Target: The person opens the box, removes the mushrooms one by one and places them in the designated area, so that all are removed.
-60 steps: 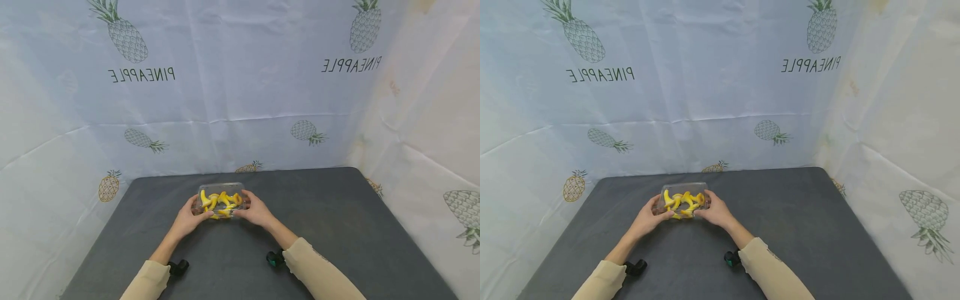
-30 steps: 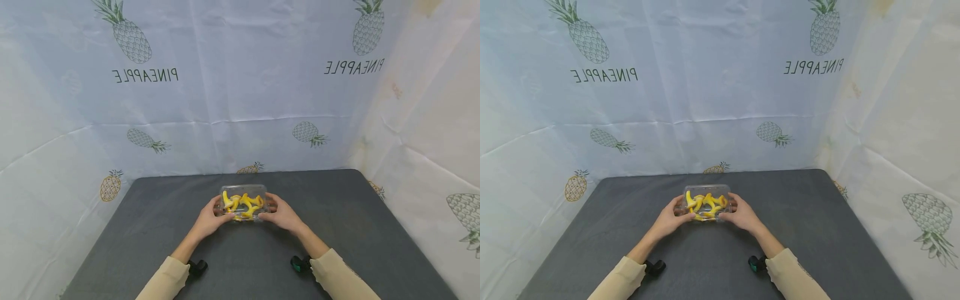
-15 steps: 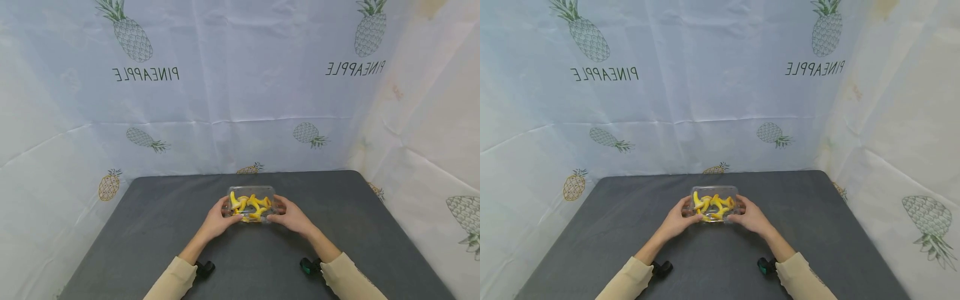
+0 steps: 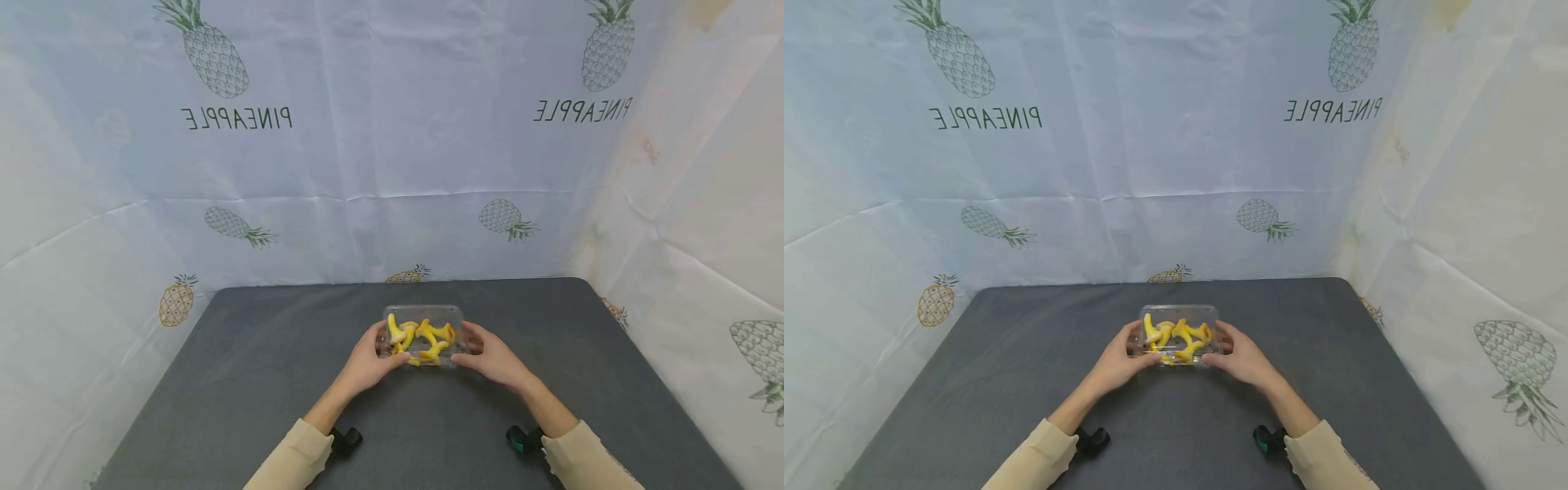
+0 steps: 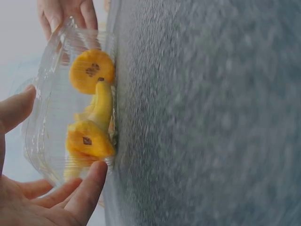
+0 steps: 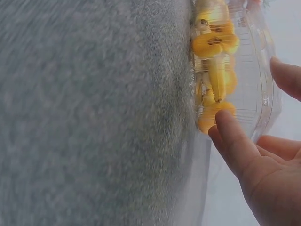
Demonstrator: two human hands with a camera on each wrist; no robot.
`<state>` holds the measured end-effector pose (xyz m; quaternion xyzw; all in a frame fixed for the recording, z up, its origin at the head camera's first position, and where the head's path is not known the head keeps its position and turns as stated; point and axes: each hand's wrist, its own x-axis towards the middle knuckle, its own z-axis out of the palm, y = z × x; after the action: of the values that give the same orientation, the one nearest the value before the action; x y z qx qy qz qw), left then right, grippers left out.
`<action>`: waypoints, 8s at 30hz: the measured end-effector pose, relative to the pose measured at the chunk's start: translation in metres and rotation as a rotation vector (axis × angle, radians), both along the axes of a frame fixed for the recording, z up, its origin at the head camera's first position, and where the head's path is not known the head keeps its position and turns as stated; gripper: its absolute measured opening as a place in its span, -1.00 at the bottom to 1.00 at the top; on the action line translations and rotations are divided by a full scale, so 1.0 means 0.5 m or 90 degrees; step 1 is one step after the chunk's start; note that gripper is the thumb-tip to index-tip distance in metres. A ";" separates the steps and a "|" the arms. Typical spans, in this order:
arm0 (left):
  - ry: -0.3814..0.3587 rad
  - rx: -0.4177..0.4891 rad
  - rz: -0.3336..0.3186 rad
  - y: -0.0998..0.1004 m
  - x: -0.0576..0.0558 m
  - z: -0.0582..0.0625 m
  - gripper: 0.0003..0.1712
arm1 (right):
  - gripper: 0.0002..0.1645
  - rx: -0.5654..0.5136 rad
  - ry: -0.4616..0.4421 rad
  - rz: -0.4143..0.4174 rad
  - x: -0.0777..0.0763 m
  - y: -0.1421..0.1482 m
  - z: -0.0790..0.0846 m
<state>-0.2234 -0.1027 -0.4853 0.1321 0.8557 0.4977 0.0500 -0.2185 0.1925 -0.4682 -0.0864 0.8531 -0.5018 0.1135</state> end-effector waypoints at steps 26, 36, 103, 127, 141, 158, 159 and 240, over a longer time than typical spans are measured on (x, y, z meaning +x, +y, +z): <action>0.000 -0.024 -0.005 0.012 0.022 0.004 0.06 | 0.04 0.240 0.222 0.040 0.042 -0.002 0.028; 0.005 -0.025 -0.002 0.012 0.033 0.006 0.05 | 0.06 0.347 0.366 0.099 0.033 -0.028 0.017; -0.037 -0.045 -0.071 0.004 0.010 0.000 0.33 | -0.25 0.434 0.450 0.170 0.014 -0.053 0.022; -0.047 0.010 -0.058 0.010 0.007 0.001 0.34 | -0.39 0.424 0.461 0.159 0.004 -0.056 0.028; -0.054 0.022 -0.052 0.012 0.009 0.003 0.32 | -0.44 0.404 0.453 0.166 0.000 -0.055 0.039; -0.049 0.025 -0.059 0.010 0.004 0.000 0.34 | -0.45 0.302 0.414 0.150 -0.002 -0.043 0.059; -0.045 0.025 -0.060 0.010 0.004 0.000 0.34 | -0.45 0.296 0.417 0.144 -0.002 -0.042 0.058; -0.036 -0.093 -0.061 0.014 0.014 0.009 0.27 | -0.45 -0.025 0.196 -0.115 -0.156 -0.003 0.010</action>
<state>-0.2165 -0.0960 -0.4808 0.1550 0.8808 0.4343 0.1072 -0.2964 0.1909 -0.4633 -0.0873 0.8549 -0.5071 -0.0661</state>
